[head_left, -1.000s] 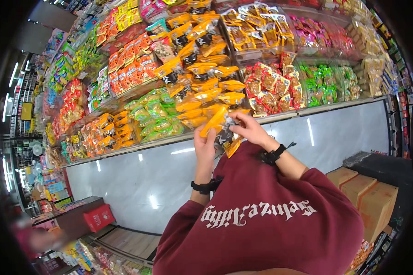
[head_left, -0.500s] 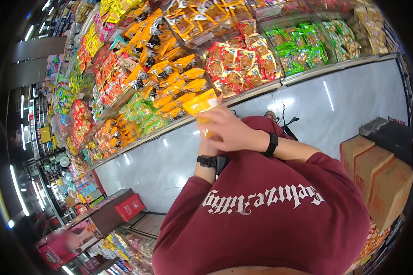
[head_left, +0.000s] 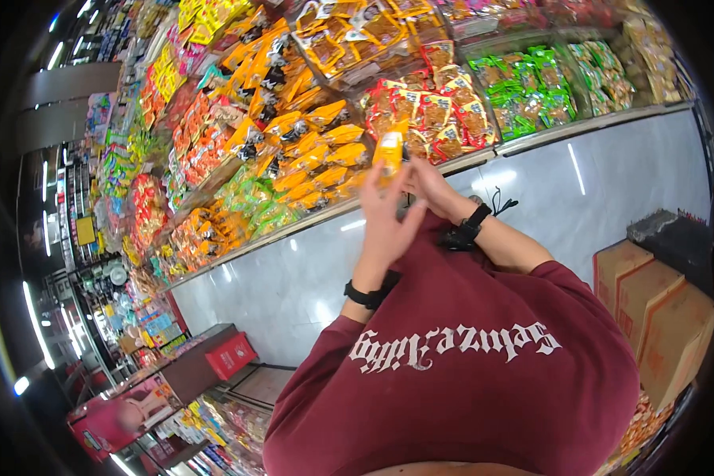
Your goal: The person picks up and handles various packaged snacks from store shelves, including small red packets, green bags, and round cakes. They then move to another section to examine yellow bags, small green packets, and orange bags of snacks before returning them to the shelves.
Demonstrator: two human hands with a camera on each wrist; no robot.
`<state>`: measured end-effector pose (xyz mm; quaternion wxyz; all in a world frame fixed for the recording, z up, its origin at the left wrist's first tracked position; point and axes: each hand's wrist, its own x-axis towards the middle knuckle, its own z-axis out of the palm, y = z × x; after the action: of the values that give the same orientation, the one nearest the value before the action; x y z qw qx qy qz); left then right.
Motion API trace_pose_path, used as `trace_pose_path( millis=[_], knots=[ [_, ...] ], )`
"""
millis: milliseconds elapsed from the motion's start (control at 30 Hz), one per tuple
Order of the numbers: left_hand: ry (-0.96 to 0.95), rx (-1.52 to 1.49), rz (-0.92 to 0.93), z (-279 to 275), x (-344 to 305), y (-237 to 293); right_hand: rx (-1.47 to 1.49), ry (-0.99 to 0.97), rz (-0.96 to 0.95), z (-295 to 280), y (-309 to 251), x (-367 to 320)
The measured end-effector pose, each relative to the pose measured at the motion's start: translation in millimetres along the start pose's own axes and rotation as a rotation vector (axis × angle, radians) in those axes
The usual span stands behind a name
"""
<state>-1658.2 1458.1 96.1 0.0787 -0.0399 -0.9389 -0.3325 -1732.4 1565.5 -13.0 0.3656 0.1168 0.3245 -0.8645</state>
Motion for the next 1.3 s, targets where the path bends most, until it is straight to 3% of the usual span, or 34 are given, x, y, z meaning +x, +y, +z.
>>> trace_pose_path(
  millis=[67, 133, 233, 267, 367, 433, 600, 733, 800, 867, 933, 967, 1067, 1167, 1300],
  knots=[
    [-0.024, 0.062, 0.080, -2, 5, -3, 0.142, 0.014, 0.005, 20, -11, 4],
    [-0.053, -0.023, 0.055, -6, 12, -22, 0.023, 0.005, -0.040, 27, -18, 12],
    [0.014, -0.049, -0.032, -19, 21, -69, -0.250, 0.148, -0.211, 31, -6, 49],
    [0.045, -0.100, -0.103, -25, 26, -85, -0.369, 0.151, -0.376, 36, -1, 58],
    [0.052, -0.129, -0.075, -42, 40, -133, -0.567, 0.252, -0.495, 77, -4, 69],
    [0.045, -0.146, -0.066, -51, 55, -157, -0.873, 0.282, -0.787, 87, 4, 88],
    [-0.061, -0.226, -0.163, -71, 85, -204, -0.921, 0.359, -0.716, 108, 24, 123],
    [-0.021, -0.297, -0.073, -97, 80, -233, -1.052, 0.548, -0.747, 118, 48, 122],
    [-0.016, -0.554, -0.250, -120, 70, -251, -1.248, 0.717, -0.869, 129, 54, 114],
    [0.240, -0.392, -0.229, -134, 55, -279, -1.264, 0.726, -0.853, 135, 52, 112],
    [0.484, -0.352, -0.339, -148, 53, -298, -1.179, 0.748, -0.786, 125, 57, 111],
    [0.476, -0.362, -0.345, -153, 55, -311, -1.208, 0.768, -0.777, 124, 60, 109],
    [0.543, -0.357, -0.433, -160, 69, -347, -1.269, 0.741, -0.758, 109, 71, 108],
    [0.274, -0.267, -0.459, -175, 84, -343, -1.064, 0.694, -0.665, 123, 76, 106],
    [0.427, -0.159, -0.325, -177, 73, -323, -0.877, 0.550, -0.670, 142, 80, 109]
  ],
)
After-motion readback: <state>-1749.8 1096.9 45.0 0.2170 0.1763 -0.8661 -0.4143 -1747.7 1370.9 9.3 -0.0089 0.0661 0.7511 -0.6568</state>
